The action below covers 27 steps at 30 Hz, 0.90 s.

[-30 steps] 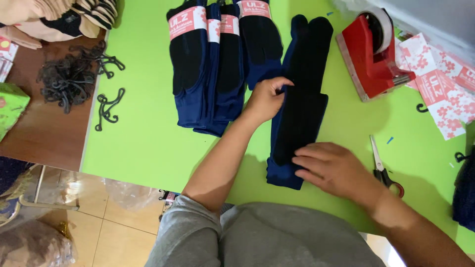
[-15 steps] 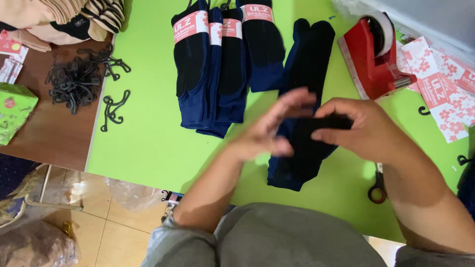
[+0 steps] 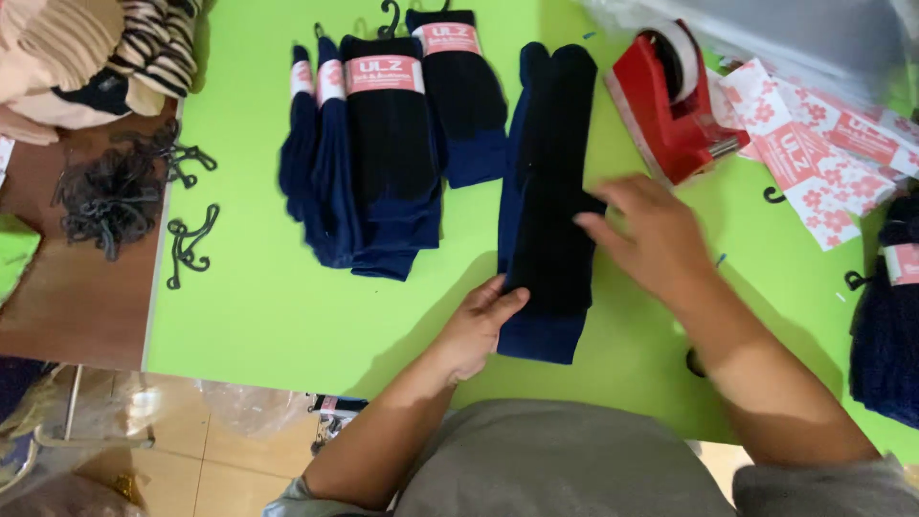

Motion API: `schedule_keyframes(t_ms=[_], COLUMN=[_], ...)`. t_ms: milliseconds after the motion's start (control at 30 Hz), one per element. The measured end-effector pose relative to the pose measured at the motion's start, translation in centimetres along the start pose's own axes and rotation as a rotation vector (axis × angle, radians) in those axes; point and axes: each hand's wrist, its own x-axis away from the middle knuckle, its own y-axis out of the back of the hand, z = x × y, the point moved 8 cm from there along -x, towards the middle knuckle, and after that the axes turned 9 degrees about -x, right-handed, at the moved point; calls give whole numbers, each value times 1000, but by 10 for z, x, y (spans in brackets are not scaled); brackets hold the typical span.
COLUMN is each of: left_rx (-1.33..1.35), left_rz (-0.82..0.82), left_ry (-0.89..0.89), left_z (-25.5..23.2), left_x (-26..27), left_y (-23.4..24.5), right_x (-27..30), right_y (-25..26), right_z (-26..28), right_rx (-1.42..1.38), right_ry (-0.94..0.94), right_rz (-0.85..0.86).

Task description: Labeling and attaching plastic hooks to pairs of socks for retail display

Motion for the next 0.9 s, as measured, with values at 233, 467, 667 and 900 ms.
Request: schedule_keyframes(t_ms=[233,467,667,900], left_rx=[-620,-1291,-1064,-825], left_rz=[-4,-151,-209,-210], left_ry=[-26,-160,-40,-76], left_z=[-44,-100,-130,-83], left_x=[24,23,-37,-63], left_y=[0,1,-2,22], right_x=[87,97,77,86], right_y=[61,69,50,53], right_z=[-142,-119,-132,-87], right_rx=[443,282,185,-65], right_ry=[-44,-97,-78,20], right_rz=[-265,-225,-151,-135])
